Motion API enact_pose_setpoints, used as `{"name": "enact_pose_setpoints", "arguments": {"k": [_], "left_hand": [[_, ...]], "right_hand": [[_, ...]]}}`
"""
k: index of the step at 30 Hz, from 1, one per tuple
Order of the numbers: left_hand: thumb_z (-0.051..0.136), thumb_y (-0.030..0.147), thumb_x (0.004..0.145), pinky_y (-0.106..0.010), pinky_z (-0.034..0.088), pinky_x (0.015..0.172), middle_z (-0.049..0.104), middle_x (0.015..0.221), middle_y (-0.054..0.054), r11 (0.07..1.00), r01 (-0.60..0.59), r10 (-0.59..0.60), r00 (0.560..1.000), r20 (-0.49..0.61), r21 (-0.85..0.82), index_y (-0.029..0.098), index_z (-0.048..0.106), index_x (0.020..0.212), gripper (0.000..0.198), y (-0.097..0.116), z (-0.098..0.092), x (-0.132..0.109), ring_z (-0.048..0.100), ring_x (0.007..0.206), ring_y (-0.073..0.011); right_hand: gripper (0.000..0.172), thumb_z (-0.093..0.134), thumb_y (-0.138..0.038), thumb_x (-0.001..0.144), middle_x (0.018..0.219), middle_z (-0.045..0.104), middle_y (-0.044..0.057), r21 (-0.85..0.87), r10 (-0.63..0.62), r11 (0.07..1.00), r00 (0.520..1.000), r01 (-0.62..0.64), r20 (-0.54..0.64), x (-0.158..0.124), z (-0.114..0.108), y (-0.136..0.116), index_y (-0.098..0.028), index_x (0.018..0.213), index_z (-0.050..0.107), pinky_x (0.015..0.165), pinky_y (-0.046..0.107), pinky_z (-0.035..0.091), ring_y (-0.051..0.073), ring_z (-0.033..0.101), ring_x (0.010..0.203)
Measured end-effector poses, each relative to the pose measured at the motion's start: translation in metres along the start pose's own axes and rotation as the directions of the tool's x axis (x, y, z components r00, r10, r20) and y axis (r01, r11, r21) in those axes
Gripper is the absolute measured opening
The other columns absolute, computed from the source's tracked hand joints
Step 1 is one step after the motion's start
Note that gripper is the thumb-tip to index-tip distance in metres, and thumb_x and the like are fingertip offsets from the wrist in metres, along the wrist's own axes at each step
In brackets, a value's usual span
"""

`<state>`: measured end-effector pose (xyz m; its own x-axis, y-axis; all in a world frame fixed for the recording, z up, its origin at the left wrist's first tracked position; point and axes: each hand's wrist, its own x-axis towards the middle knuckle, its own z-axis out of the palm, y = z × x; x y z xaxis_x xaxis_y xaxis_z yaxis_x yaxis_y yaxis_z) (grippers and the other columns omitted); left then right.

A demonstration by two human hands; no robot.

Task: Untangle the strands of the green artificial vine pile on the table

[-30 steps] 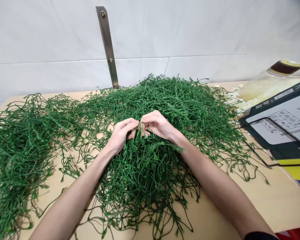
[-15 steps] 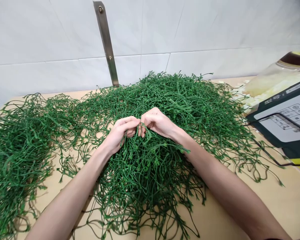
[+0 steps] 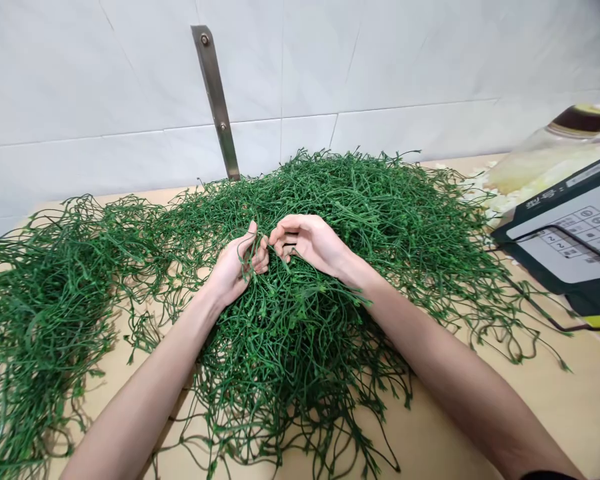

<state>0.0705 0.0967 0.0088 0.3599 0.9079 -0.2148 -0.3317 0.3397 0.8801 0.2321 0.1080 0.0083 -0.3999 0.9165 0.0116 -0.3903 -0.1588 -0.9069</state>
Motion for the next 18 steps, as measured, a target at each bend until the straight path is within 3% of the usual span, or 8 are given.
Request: {"name": "enact_pose_setpoints", "arguments": {"k": [2, 6, 9, 13, 18], "left_hand": [[0.056, 0.052, 0.090, -0.017, 0.033, 0.040, 0.037, 0.040, 0.005, 1.000, -0.002, 0.002, 1.000, 0.009, 0.011, 0.014, 0.051, 0.055, 0.052, -0.0005, -0.0004, 0.0001, 0.035, 0.037, -0.0050], [0.061, 0.048, 0.088, -0.016, 0.032, 0.041, 0.036, 0.039, 0.007, 0.998, -0.057, 0.057, 0.998, 0.015, 0.033, 0.015, 0.049, 0.056, 0.048, -0.0014, 0.0007, -0.0013, 0.033, 0.037, -0.0045], [0.066, 0.036, 0.085, -0.016, 0.030, 0.041, 0.039, 0.042, 0.006, 0.994, -0.083, 0.084, 0.996, -0.007, 0.065, 0.014, 0.052, 0.058, 0.037, -0.0022, 0.0018, -0.0019, 0.034, 0.037, -0.0038], [0.059, 0.032, 0.088, -0.017, 0.032, 0.041, 0.045, 0.044, 0.004, 0.998, -0.031, 0.035, 0.997, -0.063, 0.063, 0.014, 0.054, 0.059, 0.034, -0.0012, 0.0026, -0.0018, 0.037, 0.039, -0.0052], [0.043, 0.031, 0.094, -0.019, 0.032, 0.041, 0.040, 0.040, 0.003, 0.999, 0.025, -0.027, 0.997, -0.067, -0.027, 0.016, 0.055, 0.064, 0.036, 0.0030, 0.0032, -0.0027, 0.036, 0.037, -0.0081]], "right_hand": [[0.013, 0.066, -0.018, 0.069, 0.073, 0.066, 0.002, -0.050, -0.016, 0.999, 1.000, 0.016, -0.008, -0.0004, 0.0012, 0.0017, -0.012, 0.080, 0.066, 0.047, 0.022, 0.048, 0.011, 0.060, 0.056], [0.033, 0.076, -0.015, 0.064, 0.082, 0.065, -0.001, -0.146, -0.091, 0.985, 0.995, 0.096, 0.037, -0.0019, 0.0030, 0.0043, -0.015, 0.095, 0.066, 0.046, 0.019, 0.049, 0.008, 0.059, 0.059], [0.031, 0.081, -0.025, 0.066, 0.078, 0.064, -0.001, -0.162, -0.107, 0.980, 0.993, 0.114, 0.055, -0.0020, 0.0031, 0.0057, -0.014, 0.092, 0.067, 0.045, 0.019, 0.048, 0.008, 0.059, 0.060], [0.031, 0.082, -0.035, 0.069, 0.067, 0.063, -0.002, -0.117, -0.092, 0.989, 0.995, 0.094, 0.023, 0.0001, 0.0026, 0.0073, -0.012, 0.083, 0.065, 0.045, 0.019, 0.048, 0.007, 0.057, 0.054], [0.029, 0.079, -0.030, 0.070, 0.066, 0.064, -0.002, -0.023, -0.047, 0.999, 0.998, 0.046, -0.033, 0.0012, 0.0015, 0.0058, -0.012, 0.087, 0.064, 0.043, 0.018, 0.045, 0.007, 0.058, 0.049]]}}
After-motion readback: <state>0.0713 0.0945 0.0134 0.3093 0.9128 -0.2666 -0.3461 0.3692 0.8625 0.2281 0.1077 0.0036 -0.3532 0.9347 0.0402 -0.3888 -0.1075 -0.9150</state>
